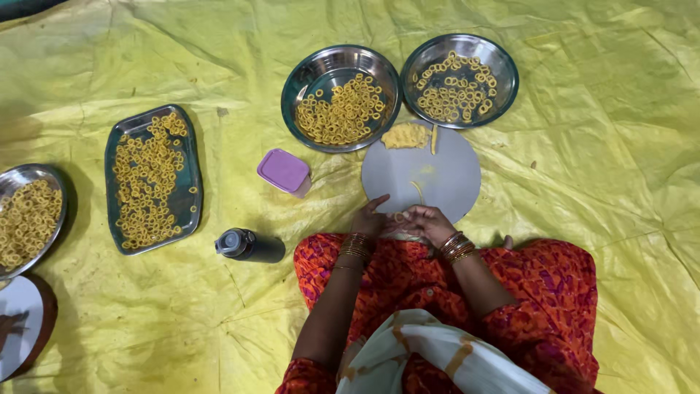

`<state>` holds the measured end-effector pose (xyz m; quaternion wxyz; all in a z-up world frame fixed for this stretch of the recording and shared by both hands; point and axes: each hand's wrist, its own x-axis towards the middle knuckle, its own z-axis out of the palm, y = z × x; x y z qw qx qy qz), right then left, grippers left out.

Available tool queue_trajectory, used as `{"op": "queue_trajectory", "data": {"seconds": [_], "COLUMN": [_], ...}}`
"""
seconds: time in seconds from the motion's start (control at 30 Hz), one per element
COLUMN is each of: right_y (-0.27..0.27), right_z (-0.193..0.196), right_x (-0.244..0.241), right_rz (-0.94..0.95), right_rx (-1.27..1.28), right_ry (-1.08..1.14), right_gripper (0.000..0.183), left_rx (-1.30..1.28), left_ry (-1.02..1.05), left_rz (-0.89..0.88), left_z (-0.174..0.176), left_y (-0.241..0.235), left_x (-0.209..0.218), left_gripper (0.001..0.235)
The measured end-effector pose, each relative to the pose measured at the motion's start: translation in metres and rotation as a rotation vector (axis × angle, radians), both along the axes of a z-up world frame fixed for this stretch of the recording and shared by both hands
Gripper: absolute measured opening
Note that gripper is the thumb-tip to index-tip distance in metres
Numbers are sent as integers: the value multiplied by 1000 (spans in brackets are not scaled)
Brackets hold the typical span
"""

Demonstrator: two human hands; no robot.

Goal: The person rolls small pieces of yellow dough into thin ropes on a round board, then shapes them into rings and places them into metal bowls. The person repeats this process continuously, accumulating finished rings in the bowls.

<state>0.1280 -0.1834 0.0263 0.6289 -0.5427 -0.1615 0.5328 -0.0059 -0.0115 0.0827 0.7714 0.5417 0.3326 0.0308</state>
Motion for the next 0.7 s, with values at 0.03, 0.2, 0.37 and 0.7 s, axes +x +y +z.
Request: {"op": "queue_trajectory", "data": {"seconds": [0.03, 0.2, 0.37, 0.7], "right_y": [2, 24, 59, 40], "right_z": [4, 39, 59, 17], "right_x": [3, 51, 132, 27], "right_rz": [34, 138, -608, -432], "right_rx": [-58, -385, -18, -422], "right_ry": [-39, -469, -409, -1567], "right_gripper": [18, 16, 16, 19], "left_rx": [-135, -121, -105, -86], "left_ry": [-28, -47, -30, -30], "left_rz": [40, 215, 201, 47], "left_z": [-3, -18, -49, -123], "left_y": [0, 0, 7, 11], "left_x": [-1, -11, -17, -10], "left_gripper": [57, 58, 44, 33]}}
